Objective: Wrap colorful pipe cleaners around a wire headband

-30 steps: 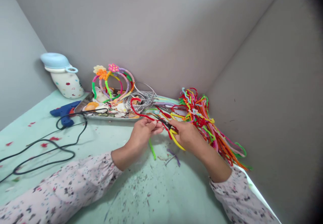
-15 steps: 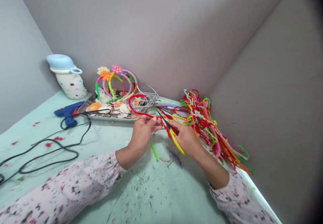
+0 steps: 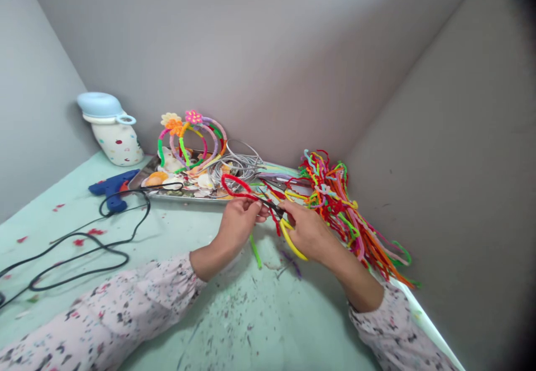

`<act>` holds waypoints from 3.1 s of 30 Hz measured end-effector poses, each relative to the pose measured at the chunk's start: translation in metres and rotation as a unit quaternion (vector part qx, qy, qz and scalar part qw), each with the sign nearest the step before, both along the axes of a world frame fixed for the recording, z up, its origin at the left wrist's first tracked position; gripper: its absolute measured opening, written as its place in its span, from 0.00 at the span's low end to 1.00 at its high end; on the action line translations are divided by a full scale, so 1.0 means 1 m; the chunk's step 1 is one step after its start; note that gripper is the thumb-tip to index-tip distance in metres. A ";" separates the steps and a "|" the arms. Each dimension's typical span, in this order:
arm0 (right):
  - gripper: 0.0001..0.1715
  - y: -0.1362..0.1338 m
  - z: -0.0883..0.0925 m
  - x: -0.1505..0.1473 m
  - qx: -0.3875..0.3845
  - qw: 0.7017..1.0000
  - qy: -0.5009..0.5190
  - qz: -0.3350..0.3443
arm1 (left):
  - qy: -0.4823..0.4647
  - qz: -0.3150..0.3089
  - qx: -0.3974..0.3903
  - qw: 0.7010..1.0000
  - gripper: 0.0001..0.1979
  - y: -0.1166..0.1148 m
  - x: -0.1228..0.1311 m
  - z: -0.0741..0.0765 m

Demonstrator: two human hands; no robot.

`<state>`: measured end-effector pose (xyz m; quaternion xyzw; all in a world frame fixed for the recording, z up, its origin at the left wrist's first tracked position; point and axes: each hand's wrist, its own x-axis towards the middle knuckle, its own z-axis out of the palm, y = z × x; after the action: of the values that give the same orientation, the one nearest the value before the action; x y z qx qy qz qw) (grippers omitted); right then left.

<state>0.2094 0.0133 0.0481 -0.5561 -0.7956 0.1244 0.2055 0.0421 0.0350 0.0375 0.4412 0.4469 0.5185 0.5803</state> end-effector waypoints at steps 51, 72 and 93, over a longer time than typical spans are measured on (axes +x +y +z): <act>0.14 0.017 0.008 0.029 0.045 0.994 -0.059 -0.083 | -0.142 -0.090 -0.017 0.986 0.07 -0.002 -0.003 -0.004; 0.11 0.002 -0.031 -0.012 -0.397 0.724 0.558 0.082 | -0.099 -0.099 0.016 0.990 0.10 -0.002 -0.008 -0.017; 0.12 0.006 -0.043 -0.013 -0.348 0.739 0.575 0.048 | -0.046 -0.131 0.027 0.990 0.10 0.000 -0.008 -0.022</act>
<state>0.1964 0.0188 0.0055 -0.3728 -0.4535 0.6982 0.4098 0.0336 0.0346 0.0150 0.4871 0.3442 0.4692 0.6512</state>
